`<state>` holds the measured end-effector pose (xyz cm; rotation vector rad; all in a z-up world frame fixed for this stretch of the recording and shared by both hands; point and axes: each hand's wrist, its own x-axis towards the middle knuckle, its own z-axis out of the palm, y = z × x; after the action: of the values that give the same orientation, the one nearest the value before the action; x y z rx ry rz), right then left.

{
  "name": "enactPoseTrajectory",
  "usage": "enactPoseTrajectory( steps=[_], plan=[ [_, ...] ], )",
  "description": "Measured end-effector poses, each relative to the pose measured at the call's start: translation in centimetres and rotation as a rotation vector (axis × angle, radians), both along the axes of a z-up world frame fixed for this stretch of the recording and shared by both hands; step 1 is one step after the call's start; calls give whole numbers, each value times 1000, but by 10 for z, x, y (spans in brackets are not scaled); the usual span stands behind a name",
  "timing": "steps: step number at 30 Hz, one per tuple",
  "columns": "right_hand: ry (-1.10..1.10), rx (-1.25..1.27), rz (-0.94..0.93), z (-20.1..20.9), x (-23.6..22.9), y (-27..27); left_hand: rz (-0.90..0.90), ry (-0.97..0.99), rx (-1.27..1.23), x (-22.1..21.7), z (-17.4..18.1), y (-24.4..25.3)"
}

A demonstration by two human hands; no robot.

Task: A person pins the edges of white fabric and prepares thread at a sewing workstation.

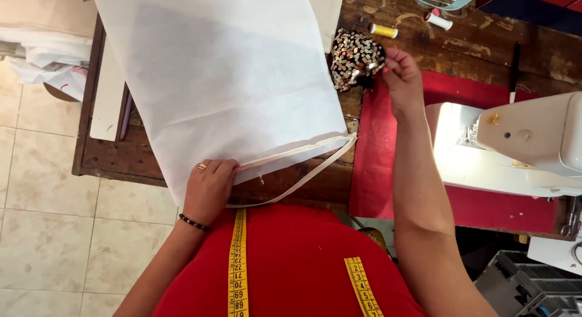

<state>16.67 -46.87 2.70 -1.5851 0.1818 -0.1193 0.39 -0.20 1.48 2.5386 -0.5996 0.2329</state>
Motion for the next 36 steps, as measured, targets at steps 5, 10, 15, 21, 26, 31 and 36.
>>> enactPoseTrajectory(
  steps=[5, 10, 15, 21, 26, 31, 36],
  plan=[
    [-44, -97, -143, 1, -13, 14, 13, -34, 123, -1, -6, 2],
    [-145, -373, -317, -15, -11, 9, 8, -27, 119, 1, -7, 1],
    [-405, -752, -333, 39, -13, 51, 15, 16, 115, 0, -17, 4],
    [-273, -1008, -172, 13, 18, 57, 26, 25, 138, -1, -17, 3],
    [-95, -1108, -168, 21, 14, 77, 28, 36, 146, 0, -12, 2],
    [-169, -1080, -182, 21, 12, 83, 18, 18, 135, -2, -13, 3],
    [-182, -1044, -191, 7, 15, 75, 27, 15, 171, -1, -6, 1]
  ],
)
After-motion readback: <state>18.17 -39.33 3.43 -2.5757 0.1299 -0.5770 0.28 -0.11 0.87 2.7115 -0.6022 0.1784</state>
